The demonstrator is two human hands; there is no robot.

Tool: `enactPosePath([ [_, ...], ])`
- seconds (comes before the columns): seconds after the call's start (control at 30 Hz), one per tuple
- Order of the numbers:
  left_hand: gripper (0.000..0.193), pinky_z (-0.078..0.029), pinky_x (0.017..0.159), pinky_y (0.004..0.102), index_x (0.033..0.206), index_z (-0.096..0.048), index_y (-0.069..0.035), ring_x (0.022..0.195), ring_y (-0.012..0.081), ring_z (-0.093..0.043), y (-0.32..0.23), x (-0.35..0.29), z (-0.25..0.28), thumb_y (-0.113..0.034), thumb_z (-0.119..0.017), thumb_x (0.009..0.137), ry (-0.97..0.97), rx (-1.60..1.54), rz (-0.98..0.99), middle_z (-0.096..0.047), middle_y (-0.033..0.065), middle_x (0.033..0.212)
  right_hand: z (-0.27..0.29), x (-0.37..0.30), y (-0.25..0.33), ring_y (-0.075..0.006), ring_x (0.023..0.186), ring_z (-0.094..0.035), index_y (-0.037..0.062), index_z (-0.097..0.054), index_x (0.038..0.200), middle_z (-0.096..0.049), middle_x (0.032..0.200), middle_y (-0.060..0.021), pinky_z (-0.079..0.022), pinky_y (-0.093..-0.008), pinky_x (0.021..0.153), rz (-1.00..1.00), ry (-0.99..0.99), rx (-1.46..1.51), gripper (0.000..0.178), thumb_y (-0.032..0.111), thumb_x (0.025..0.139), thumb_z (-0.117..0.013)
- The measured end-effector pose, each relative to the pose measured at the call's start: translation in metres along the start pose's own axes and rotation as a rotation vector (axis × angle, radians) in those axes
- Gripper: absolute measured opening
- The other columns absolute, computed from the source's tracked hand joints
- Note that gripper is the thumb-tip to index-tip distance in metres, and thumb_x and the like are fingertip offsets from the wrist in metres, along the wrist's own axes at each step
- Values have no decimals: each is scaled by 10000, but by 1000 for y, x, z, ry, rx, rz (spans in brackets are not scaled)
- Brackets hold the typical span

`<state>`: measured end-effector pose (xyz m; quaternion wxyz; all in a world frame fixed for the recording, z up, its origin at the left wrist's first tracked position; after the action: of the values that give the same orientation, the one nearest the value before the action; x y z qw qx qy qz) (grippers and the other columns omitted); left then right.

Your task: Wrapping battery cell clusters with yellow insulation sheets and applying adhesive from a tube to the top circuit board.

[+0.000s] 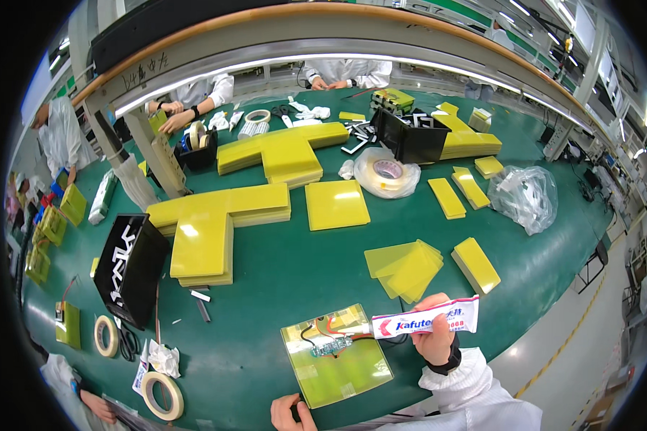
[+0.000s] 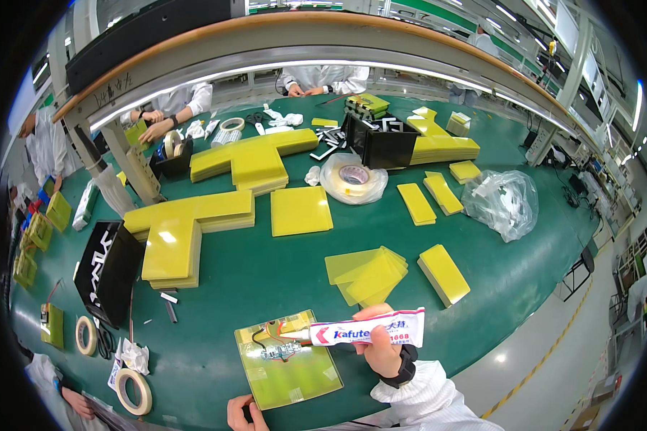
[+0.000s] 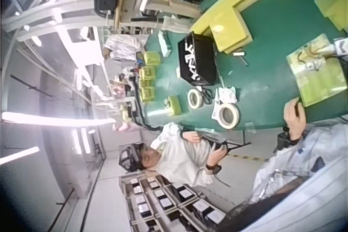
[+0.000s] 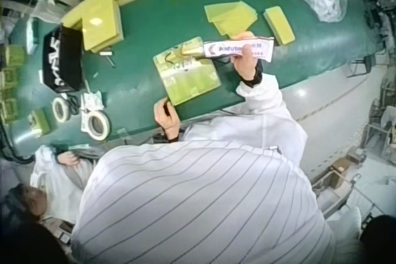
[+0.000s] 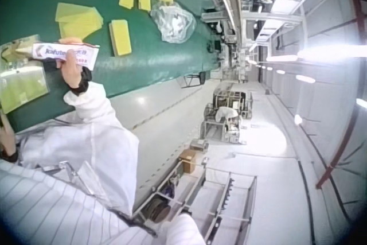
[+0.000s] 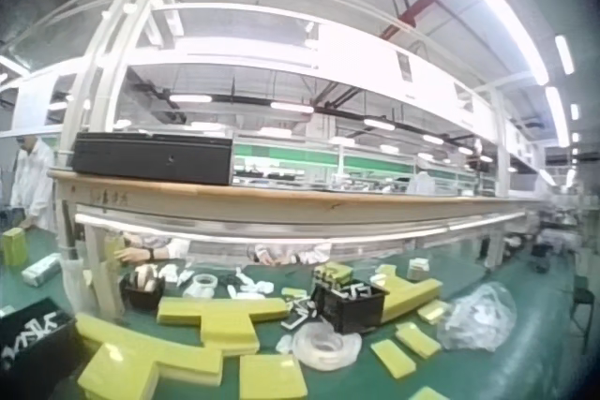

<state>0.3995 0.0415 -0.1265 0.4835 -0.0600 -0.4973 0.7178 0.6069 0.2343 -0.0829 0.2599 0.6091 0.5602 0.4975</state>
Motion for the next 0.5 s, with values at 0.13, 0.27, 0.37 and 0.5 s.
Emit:
enactPosePath([
  [0.13,120,-458,686,440,932,-599,23,746,398,-549,5,0,1,41,-547,826,8,33,-45,-588,205,847,11,-7,-5,-124,444,-462,27,-495,935,-573,717,-118,-358,-234,406,133,32,-79,502,529,919,-495],
  [0.27,123,-441,660,449,920,-592,28,721,406,-526,8,2,-1,51,-548,807,29,66,-90,-575,214,828,25,-16,-4,-153,421,-415,22,-504,854,-518,601,-99,-311,-280,397,435,73,-427,535,544,937,-425],
  [0.37,114,-428,645,455,911,-584,33,705,412,-511,8,3,-1,44,-547,803,39,87,-99,-564,218,809,20,-23,-5,-151,436,-434,26,-508,847,-519,617,-97,-329,-273,407,423,123,-452,511,519,943,-415],
  [0.5,91,-420,634,456,889,-579,35,692,410,-504,8,3,-2,31,-549,803,40,85,-86,-556,214,787,9,-30,-4,-143,520,-484,14,-519,868,-548,720,-113,-366,-252,464,289,104,-489,504,502,944,-418],
])
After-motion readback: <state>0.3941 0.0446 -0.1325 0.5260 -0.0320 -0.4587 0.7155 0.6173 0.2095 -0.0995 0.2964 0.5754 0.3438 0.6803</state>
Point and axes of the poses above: each hand's wrist, its own x-axis towards the middle knuckle, its own z-axis out of the back of the hand, y = z × x, the point moved 3 cm from there along x, towards the middle knuckle
